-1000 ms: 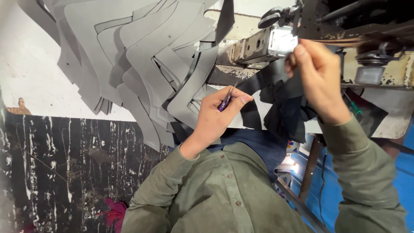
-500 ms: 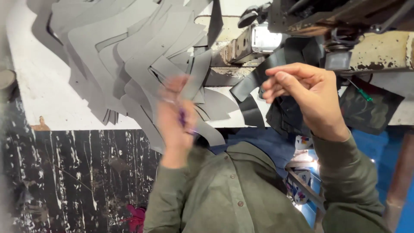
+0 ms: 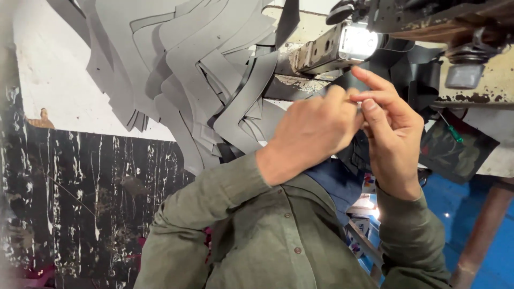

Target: Operating and maintaining a sewing machine for shoe component assembly.

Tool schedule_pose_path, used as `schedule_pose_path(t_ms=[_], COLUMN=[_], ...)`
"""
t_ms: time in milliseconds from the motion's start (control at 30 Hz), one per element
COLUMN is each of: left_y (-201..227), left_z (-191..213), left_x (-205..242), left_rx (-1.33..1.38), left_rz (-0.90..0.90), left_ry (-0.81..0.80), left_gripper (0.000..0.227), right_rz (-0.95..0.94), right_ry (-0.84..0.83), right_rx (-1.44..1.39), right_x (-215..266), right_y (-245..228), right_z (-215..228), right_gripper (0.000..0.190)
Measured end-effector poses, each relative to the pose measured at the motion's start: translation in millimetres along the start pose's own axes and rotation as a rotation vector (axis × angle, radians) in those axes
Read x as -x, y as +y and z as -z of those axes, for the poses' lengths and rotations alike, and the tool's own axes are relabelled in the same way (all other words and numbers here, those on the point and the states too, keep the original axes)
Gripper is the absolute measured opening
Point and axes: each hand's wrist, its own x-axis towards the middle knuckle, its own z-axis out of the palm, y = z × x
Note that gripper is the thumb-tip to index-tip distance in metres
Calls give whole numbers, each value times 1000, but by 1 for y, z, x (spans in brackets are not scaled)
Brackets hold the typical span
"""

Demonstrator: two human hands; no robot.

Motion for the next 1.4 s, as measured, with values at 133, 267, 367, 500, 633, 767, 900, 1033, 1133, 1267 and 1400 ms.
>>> schedule_pose_path(t_ms=[133,267,367,500,633,767,900,1033,1133,1267,1400], left_y=[-1,-11,3,-8,-22,-37,-36,-33,-32,-31,-32], left_z=[10,33,65,43,29,14,6,1,0,-7,-15], left_x=[1,-5,-40,-44,-49,-49,-52,-54,-56,-58,-61], left_rx=[-26,-49,-59,-71,142,359,412,519,545,597,600], left_rz=[-15,-34,-240,-343,-256,-36,90,189,221,260,264], left_ry=[-50,-22,48,27,17,165,267,359,388,409,464], left_gripper=[26,35,41,48,48,45,30,18,17,13,13], right_rz=[25,-9,39,86,155,104,111,112,101,106,113], right_ry=[3,40,50,109,115,74,50,44,104,247,260], right_rx=[17,22,109,345,425,166,205,310,285,227,233], right_x=[-3,-8,-12,-14,-32,-55,-58,-58,-57,-52,-52], right_y=[-6,-5,7,2,-9,-3,2,4,13,22,25], right_z=[-3,4,24,35,28,19,18,24,29,33,35], right_gripper=[15,17,20,22,17,29,33,29,22,19,20])
